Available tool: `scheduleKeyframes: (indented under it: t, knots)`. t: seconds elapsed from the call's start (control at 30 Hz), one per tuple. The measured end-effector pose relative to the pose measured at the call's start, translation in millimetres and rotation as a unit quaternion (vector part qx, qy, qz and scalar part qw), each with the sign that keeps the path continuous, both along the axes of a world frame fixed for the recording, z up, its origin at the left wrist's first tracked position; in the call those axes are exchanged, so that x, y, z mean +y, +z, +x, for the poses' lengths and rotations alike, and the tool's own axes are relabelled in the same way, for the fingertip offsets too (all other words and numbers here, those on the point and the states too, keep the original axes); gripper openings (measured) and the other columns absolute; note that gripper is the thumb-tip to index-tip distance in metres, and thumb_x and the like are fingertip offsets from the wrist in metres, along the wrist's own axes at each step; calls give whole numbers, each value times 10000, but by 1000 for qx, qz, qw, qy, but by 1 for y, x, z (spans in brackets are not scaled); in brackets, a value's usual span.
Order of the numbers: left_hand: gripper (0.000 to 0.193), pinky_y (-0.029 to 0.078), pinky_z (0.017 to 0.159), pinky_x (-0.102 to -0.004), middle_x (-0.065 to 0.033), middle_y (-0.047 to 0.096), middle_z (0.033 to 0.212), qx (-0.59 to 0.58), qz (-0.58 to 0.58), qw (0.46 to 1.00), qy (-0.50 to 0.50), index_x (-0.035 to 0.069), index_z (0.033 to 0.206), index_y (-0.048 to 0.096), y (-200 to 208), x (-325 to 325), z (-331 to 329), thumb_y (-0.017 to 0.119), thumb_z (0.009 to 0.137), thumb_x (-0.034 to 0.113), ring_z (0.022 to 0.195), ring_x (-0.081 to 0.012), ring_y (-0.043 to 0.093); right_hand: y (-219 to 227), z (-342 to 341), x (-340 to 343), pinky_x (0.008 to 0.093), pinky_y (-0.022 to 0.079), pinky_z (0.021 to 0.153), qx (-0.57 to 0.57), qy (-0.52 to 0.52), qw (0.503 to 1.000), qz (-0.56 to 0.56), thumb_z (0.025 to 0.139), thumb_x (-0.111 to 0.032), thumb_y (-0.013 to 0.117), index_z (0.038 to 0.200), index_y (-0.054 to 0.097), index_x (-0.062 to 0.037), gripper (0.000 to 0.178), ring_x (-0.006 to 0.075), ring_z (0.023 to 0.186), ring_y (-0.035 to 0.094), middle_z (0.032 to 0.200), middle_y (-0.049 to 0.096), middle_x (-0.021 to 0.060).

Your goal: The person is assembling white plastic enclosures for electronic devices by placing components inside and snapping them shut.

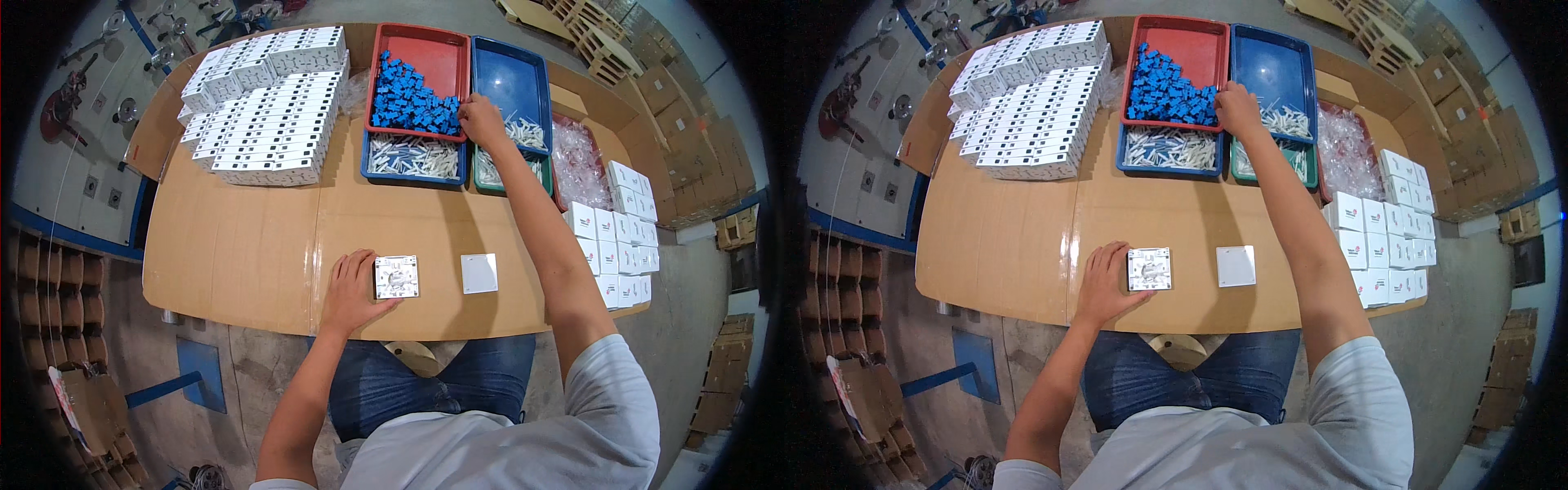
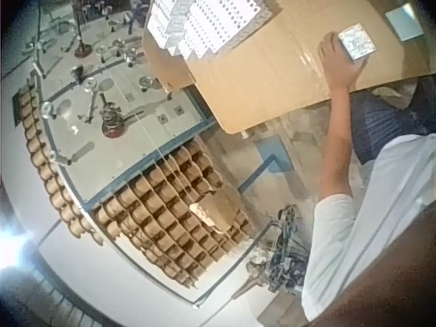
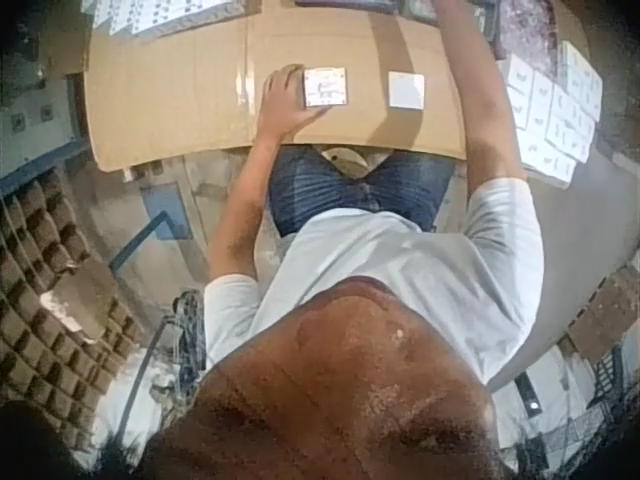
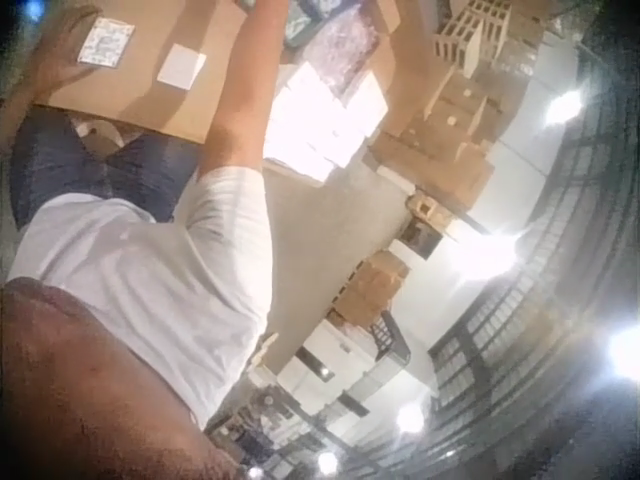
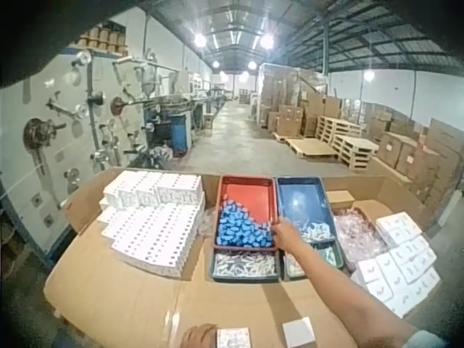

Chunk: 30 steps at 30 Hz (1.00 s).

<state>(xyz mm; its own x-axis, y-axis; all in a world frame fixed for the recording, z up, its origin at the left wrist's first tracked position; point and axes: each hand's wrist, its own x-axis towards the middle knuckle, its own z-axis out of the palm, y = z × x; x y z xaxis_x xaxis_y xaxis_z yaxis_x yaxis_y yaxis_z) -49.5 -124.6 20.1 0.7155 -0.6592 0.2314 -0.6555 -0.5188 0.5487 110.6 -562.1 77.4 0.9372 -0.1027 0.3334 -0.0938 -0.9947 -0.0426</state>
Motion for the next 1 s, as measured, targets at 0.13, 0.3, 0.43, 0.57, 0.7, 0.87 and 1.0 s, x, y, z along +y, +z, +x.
scheduleKeyframes:
  t: [0.13,0.3,0.43,0.57,0.7,0.87,1.0]
  knots:
    - [903,314,1205,-525,-147,533,1407,-4,15,1000,-5,17,1381,527,1,0,4,836,725,555,1353,-329,489,-5,-7,-2,479,521,887,-58,36,994,81,796,-86,716,950,759,-113,162,343,1099,604,1023,613,112]
    - [903,312,1206,-521,-145,531,1405,-4,11,1000,-4,17,1378,528,0,-1,2,834,725,560,1350,-329,489,-10,-11,-1,470,527,909,-74,62,994,58,790,-78,725,985,745,-98,197,355,1060,613,1005,622,122]
    - [902,312,1204,-509,-143,533,1402,3,-2,1000,-3,21,1375,529,-3,0,0,829,725,568,1343,-330,490,-1,-23,3,422,545,871,-95,72,982,146,828,-54,732,1084,737,-92,259,323,944,662,939,656,132]
    - [896,315,1201,-504,-142,536,1398,5,7,1000,8,24,1369,531,-8,3,-1,826,722,570,1341,-333,488,-2,-72,50,316,549,770,-67,84,900,422,925,-70,715,1202,705,-34,280,183,849,699,963,739,100]
    - [899,315,1199,-508,-145,535,1399,0,-9,1000,1,27,1368,532,-7,7,-1,841,710,556,1347,-338,484,-17,-161,135,271,548,816,69,42,740,667,925,-41,702,1224,730,2,303,129,898,699,990,757,89]
    - [904,319,1198,-517,-141,533,1409,-5,-18,1000,-1,41,1379,529,-9,5,1,855,703,545,1351,-340,490,-49,-221,208,249,547,876,155,-19,529,834,908,-57,764,1223,721,-5,322,146,1008,690,1143,731,99]
    - [907,315,1200,-520,-139,534,1409,-9,-27,1000,-1,41,1381,527,-13,5,1,853,705,550,1352,-333,493,-65,-219,233,223,536,856,94,5,574,814,889,-53,786,1172,728,7,296,136,1019,680,1194,712,92]
